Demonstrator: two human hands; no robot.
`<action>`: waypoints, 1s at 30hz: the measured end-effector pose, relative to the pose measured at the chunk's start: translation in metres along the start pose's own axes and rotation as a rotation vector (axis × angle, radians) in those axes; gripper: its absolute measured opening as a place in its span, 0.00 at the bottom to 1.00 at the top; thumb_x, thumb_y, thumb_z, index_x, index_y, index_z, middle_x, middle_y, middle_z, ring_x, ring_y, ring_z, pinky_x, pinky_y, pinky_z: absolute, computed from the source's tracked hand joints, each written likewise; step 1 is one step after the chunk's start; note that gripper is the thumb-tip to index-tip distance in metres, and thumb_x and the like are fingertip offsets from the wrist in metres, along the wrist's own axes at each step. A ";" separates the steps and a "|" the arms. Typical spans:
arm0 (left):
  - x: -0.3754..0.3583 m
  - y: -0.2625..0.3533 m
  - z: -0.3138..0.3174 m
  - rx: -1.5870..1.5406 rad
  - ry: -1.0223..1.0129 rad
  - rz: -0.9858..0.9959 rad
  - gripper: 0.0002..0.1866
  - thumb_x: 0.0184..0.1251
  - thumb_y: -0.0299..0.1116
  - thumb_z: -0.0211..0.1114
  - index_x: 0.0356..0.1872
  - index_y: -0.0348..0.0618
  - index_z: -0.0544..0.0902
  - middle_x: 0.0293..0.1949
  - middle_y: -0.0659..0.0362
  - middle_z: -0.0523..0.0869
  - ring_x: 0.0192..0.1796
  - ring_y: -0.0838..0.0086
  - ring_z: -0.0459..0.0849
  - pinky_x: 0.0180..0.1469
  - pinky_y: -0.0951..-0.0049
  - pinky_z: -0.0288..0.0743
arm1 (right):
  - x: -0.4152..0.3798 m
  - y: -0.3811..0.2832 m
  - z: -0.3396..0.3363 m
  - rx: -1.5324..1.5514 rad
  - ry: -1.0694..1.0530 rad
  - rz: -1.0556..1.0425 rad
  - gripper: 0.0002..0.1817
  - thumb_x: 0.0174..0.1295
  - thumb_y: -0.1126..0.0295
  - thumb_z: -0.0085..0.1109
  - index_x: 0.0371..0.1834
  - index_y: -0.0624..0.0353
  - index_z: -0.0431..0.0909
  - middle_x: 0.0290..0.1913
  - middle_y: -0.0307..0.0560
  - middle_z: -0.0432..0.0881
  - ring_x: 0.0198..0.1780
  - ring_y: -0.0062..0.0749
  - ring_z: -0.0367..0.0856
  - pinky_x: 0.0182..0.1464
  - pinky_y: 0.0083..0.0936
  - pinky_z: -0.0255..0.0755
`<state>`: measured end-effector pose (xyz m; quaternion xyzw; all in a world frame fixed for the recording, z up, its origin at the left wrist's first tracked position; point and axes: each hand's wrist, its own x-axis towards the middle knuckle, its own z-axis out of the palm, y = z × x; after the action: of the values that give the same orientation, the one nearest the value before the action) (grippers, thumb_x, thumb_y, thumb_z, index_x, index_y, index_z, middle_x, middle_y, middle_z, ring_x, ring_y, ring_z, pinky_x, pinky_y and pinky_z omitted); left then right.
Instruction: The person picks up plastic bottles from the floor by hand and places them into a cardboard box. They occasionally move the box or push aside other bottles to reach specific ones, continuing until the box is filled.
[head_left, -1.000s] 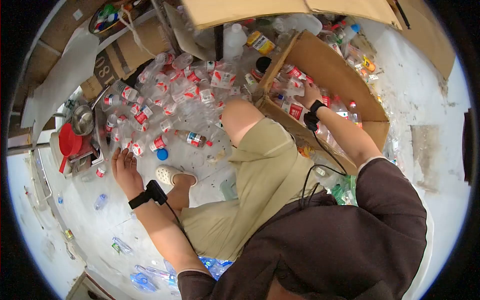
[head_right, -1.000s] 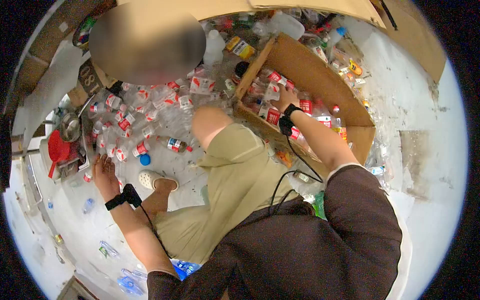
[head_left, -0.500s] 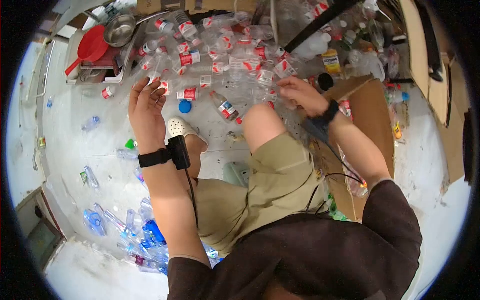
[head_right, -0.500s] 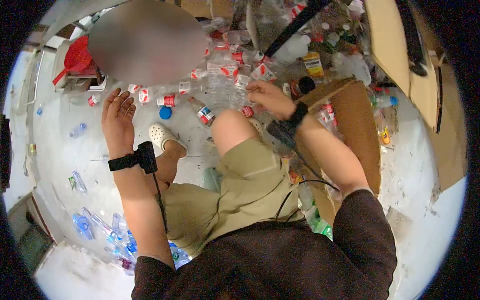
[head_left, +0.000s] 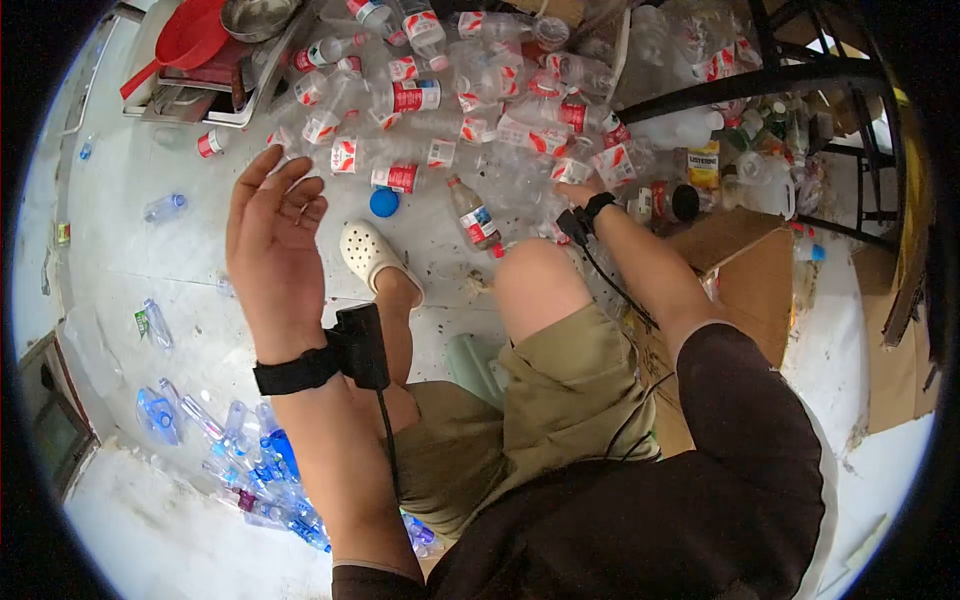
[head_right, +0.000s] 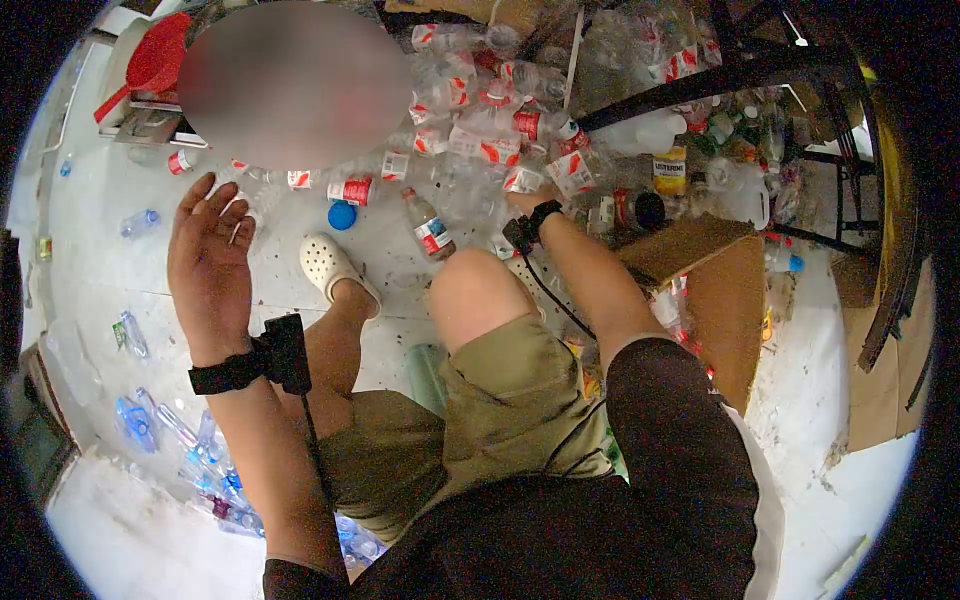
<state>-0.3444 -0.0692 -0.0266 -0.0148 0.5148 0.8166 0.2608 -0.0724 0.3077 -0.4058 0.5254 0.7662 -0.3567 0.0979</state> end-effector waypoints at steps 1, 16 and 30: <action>0.000 -0.001 0.003 0.010 -0.021 -0.011 0.18 0.66 0.31 0.52 0.55 0.35 0.68 0.45 0.52 0.78 0.45 0.70 0.77 0.49 0.73 0.70 | -0.008 -0.013 -0.007 0.000 0.003 -0.003 0.43 0.38 0.47 0.67 0.53 0.71 0.69 0.48 0.55 0.77 0.44 0.34 0.78 0.42 0.24 0.73; -0.005 -0.019 0.015 0.168 -0.071 -0.008 0.19 0.64 0.33 0.53 0.55 0.40 0.69 0.48 0.53 0.78 0.45 0.69 0.77 0.46 0.74 0.69 | -0.312 -0.005 -0.326 0.547 0.086 -0.229 0.27 0.48 0.67 0.67 0.52 0.65 0.70 0.43 0.44 0.79 0.42 0.28 0.77 0.47 0.25 0.70; -0.020 -0.026 0.022 0.308 -0.061 0.009 0.18 0.63 0.33 0.54 0.54 0.40 0.70 0.47 0.52 0.78 0.44 0.70 0.77 0.46 0.73 0.70 | -0.359 0.191 -0.286 -0.150 0.232 0.133 0.36 0.33 0.62 0.72 0.51 0.62 0.73 0.45 0.58 0.79 0.49 0.48 0.77 0.52 0.34 0.70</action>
<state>-0.3104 -0.0494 -0.0320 0.0527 0.6258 0.7292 0.2718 0.3130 0.2661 -0.0944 0.6039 0.7604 -0.2281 0.0714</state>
